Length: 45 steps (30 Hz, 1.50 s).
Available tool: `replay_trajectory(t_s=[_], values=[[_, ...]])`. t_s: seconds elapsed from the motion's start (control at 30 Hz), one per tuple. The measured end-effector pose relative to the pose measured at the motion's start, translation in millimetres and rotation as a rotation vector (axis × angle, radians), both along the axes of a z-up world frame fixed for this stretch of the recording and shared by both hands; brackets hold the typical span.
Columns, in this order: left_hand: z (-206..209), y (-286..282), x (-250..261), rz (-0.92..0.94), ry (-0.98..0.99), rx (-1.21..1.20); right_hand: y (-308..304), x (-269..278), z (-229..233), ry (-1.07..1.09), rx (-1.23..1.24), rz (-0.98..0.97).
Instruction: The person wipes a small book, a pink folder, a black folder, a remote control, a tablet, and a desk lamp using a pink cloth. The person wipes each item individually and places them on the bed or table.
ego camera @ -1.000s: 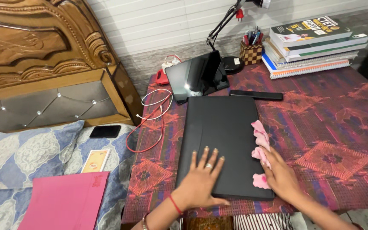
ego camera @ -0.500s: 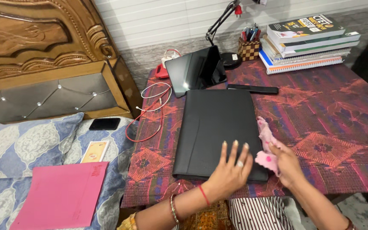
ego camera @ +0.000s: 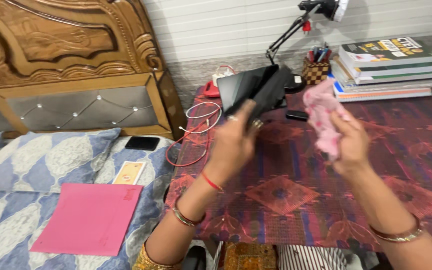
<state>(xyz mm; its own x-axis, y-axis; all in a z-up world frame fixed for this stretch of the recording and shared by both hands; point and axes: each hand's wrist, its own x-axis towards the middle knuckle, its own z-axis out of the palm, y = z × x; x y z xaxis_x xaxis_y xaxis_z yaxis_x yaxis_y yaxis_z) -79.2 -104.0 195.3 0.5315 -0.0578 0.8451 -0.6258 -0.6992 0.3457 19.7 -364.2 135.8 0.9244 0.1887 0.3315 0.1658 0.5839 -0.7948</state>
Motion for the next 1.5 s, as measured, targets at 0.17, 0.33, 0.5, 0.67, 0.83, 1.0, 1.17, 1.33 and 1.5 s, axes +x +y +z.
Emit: replay_trajectory(t_s=[0.17,0.33,0.5,0.67,0.83,1.0,1.17,1.33,1.5], values=[[7.3,82.7,-19.1,0.005,0.044,-0.609,111.1,-24.5,-6.9,-0.387,-0.45,-0.221],[-68.1,127.9,-42.0,0.081,-0.022,-1.047,228.4,-89.1,-27.9,-0.958,-0.45,0.032],[-120.4,179.8,-38.1,0.179,-0.046,-1.207,332.1,-73.4,-46.4,-1.248,-0.673,-0.182],[-133.7,190.2,-31.9,0.36,-0.104,-1.037,345.7,75.4,-49.5,-1.078,-0.764,-0.418],[-128.7,189.1,-34.4,0.331,-0.091,-1.129,278.7,146.2,-86.4,-0.643,-0.948,-0.471],[-123.0,190.4,-31.7,0.393,-0.098,-1.128,234.3,25.3,-129.2,-0.792,-0.85,-0.372],[-130.9,190.0,-31.9,0.373,-0.074,-1.187,251.2,-87.5,-112.2,-1.217,-0.921,0.189],[-123.4,187.6,-33.6,0.298,-0.126,-1.12,334.8,-59.6,-54.5,-1.269,-0.774,-0.059],[-112.2,179.1,-39.6,0.483,-0.063,-0.996,369.7,68.9,-32.1,-1.14,-0.848,-0.425]])
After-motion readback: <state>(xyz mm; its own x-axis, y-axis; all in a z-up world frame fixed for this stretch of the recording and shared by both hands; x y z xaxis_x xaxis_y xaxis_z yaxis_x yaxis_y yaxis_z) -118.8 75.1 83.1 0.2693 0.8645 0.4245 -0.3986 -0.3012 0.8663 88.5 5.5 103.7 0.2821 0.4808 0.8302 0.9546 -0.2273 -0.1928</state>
